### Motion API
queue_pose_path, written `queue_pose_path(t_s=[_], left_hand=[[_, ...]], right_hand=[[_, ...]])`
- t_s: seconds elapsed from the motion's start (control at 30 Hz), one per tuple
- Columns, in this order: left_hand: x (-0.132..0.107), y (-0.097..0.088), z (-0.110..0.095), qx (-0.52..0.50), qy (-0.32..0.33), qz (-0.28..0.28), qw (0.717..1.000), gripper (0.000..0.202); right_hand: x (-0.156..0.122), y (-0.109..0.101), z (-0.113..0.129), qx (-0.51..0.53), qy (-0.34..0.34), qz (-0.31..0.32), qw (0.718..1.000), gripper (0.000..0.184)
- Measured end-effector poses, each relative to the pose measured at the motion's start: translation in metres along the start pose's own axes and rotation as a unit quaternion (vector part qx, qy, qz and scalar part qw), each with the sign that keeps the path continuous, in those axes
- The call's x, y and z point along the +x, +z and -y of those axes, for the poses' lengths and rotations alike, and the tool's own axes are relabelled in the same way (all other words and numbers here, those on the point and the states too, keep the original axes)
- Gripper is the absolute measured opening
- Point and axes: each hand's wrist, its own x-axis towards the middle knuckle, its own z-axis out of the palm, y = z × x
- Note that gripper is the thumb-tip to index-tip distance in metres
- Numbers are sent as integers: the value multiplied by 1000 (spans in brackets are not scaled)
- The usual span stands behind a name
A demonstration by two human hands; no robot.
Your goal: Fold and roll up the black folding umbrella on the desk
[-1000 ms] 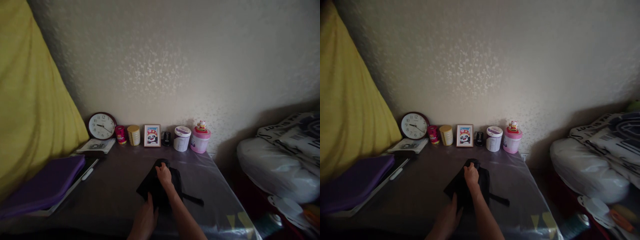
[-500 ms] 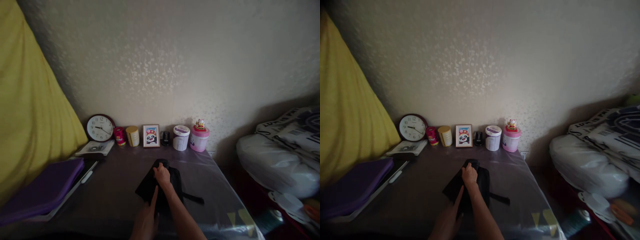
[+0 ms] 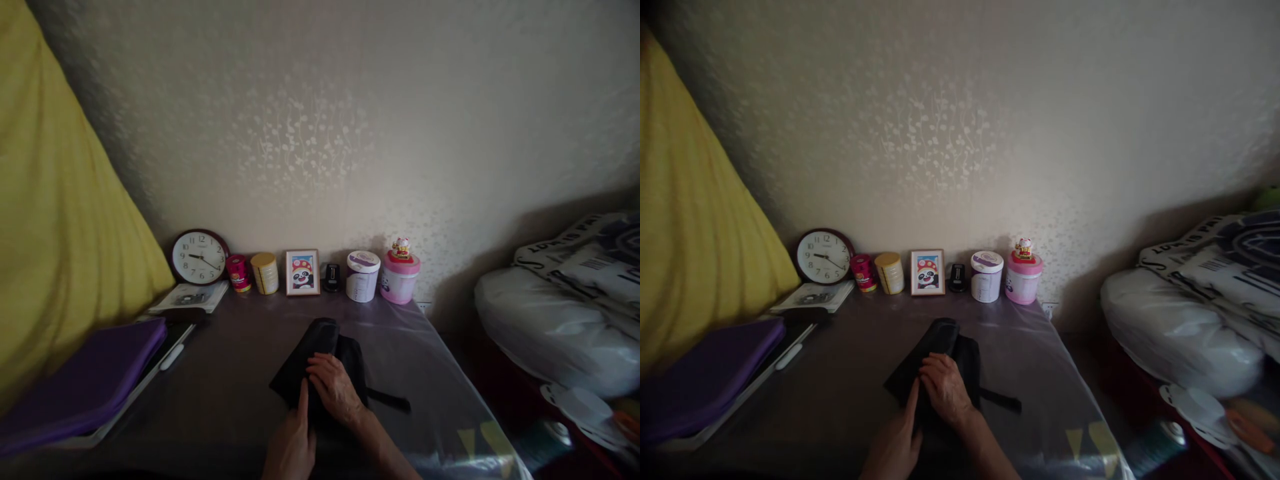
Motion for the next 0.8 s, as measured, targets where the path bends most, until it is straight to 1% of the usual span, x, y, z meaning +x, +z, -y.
queue_pose_path(t_s=[0.07, 0.13, 0.23, 0.3, 0.33, 0.37, 0.43, 0.47, 0.5, 0.53, 0.57, 0.63, 0.73, 0.8], left_hand=[[1, 1, 0, 2, -1, 0, 1000, 71], [2, 2, 1, 2, -2, 0, 1000, 72], [3, 2, 3, -5, 0, -1, 1000, 74], [3, 2, 4, -17, -1, 1, 1000, 74], [3, 2, 4, -24, -4, 3, 1000, 74], [3, 1, 5, -29, -7, 3, 1000, 73], [3, 1, 5, -34, -9, 3, 999, 71], [3, 1, 5, -33, -9, 4, 999, 71], [3, 0, 5, -30, -9, 4, 999, 70], [4, 0, 4, -27, -13, 7, 1000, 70], [4, 0, 4, -25, -17, 9, 1000, 70], [5, 1, 4, -22, -22, 12, 999, 71], [7, 2, 8, -36, -22, 10, 999, 72], [9, 2, 12, -58, -19, 8, 998, 71]], right_hand=[[9, 4, -16, -29, 10, 2, 1000, 24], [26, 6, -36, -58, 23, 6, 998, 26], [55, 4, -62, -107, 75, 1, 991, 27], [67, -1, -68, -136, 129, -15, 982, 28], [69, -3, -67, -145, 146, -26, 978, 28], [68, -5, -63, -147, 148, -38, 977, 29], [56, -5, -49, -127, 98, -47, 986, 29], [47, -3, -41, -105, 46, -41, 993, 29], [38, 0, -34, -82, 2, -16, 996, 28], [30, 4, -29, -67, -25, 7, 997, 25], [24, 7, -25, -63, -38, 22, 997, 23], [21, 14, -28, -79, -11, 12, 997, 25], [32, 14, -47, -98, 74, -50, 991, 29], [40, 8, -64, -47, 129, -106, 985, 28]])
